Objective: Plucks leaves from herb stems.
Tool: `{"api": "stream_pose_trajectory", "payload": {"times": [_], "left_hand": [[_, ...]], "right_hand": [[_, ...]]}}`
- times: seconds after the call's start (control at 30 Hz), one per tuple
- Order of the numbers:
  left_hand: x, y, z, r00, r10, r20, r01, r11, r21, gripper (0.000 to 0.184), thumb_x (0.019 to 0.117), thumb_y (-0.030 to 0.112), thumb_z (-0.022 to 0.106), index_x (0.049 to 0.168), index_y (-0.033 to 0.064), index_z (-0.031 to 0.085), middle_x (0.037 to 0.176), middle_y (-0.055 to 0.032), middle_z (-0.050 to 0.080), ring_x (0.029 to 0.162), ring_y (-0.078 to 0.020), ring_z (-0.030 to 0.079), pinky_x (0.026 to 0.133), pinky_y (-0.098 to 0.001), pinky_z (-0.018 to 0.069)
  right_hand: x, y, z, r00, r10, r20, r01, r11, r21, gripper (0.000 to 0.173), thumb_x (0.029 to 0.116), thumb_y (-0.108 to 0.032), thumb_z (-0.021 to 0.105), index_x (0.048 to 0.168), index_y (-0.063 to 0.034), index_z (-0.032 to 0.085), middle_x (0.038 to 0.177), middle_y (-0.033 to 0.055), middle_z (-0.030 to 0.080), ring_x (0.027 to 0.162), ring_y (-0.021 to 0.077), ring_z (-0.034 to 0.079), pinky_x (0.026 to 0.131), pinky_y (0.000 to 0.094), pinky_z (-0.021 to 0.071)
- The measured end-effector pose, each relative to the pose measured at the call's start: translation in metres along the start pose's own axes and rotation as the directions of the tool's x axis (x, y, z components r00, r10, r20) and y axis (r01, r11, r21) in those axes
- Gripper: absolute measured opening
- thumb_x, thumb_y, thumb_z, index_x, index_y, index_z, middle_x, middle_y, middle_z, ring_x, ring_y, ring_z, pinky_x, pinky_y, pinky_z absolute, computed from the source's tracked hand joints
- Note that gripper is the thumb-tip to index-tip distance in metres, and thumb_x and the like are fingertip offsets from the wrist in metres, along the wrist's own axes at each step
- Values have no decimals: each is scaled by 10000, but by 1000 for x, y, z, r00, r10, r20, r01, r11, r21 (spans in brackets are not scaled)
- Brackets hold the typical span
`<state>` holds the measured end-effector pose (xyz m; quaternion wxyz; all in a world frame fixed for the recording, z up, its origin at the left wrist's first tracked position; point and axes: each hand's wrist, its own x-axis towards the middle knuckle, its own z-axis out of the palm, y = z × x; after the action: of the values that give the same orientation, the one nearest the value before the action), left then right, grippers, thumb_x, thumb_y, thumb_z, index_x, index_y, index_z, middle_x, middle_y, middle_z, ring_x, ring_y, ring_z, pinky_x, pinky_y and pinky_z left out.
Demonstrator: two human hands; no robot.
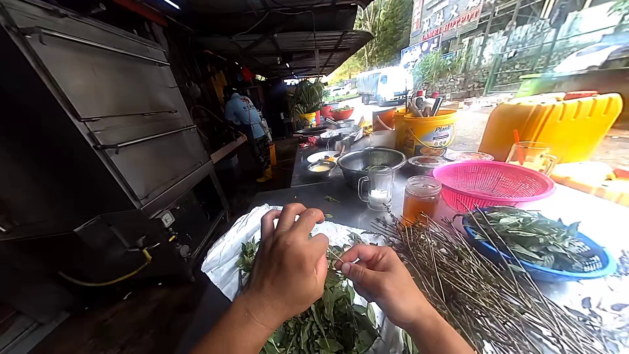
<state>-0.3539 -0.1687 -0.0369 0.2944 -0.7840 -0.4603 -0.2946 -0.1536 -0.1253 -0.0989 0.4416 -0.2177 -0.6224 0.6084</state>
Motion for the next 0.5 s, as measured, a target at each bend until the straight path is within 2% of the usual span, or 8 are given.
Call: {"api": "stream_pose_trajectory", "payload": {"times": [0.1,0.17,0.23,0.3,0.37,0.43,0.47,0.5], "left_hand": [[-3,0,4,1000,-13,-16,14,998,61,219,883,218,556,704,201,681,934,55,671,1094,-195,600,1032,-542,391],[-6,2,11,997,-59,-48,63,995,75,230,881,198,540,675,190,644,784,53,625,932,-178,611,982,-525,403],[-8,4,16,982,-153,-107,161,985,64,235,878,195,531,665,177,629,724,43,609,810,-167,610,913,-494,432],[-8,-1,17,926,-315,-206,320,947,-9,215,866,176,530,664,144,597,696,11,589,707,-168,599,773,-456,462],[-4,-11,5,799,-566,-202,522,820,-234,138,879,125,605,751,109,654,725,11,628,667,-127,616,625,-377,511],[0,-19,-10,663,-749,-8,603,540,-588,91,962,47,643,920,91,710,760,-17,712,607,-128,659,551,-307,566],[-2,-21,-14,652,-754,85,572,415,-707,129,977,12,609,1010,73,719,759,-62,702,563,-163,631,508,-303,554],[-5,-22,-16,679,-720,145,542,359,-760,196,962,12,580,1076,78,727,741,-76,663,535,-173,581,481,-296,514]], "right_hand": [[0,1,2,1000,4,14,-4,1000,-3,110,960,-146,672,910,-76,741,555,-32,544,435,-4,408,414,166,311],[1,1,4,1000,12,21,-12,1000,3,111,958,-139,665,881,-79,718,554,-34,524,435,5,404,415,173,311],[1,2,5,1000,16,25,-16,1000,5,121,956,-137,662,854,-86,701,555,-36,516,435,8,403,414,177,312],[1,2,5,999,22,29,-22,1000,19,134,956,-132,653,836,-90,694,555,-39,510,438,10,405,416,178,313],[-1,1,4,1000,18,2,-18,998,68,145,962,-131,644,837,-86,702,569,-29,538,449,11,431,424,178,335],[0,1,4,999,1,-33,4,991,131,146,969,-124,640,858,-64,712,599,-3,572,466,24,464,437,184,371],[0,1,5,999,-12,-42,19,988,152,140,970,-121,641,873,-56,717,608,2,583,473,27,480,444,185,390],[1,2,5,999,-27,-46,34,985,168,134,972,-120,644,890,-47,721,606,5,582,477,31,489,449,186,403]]}}
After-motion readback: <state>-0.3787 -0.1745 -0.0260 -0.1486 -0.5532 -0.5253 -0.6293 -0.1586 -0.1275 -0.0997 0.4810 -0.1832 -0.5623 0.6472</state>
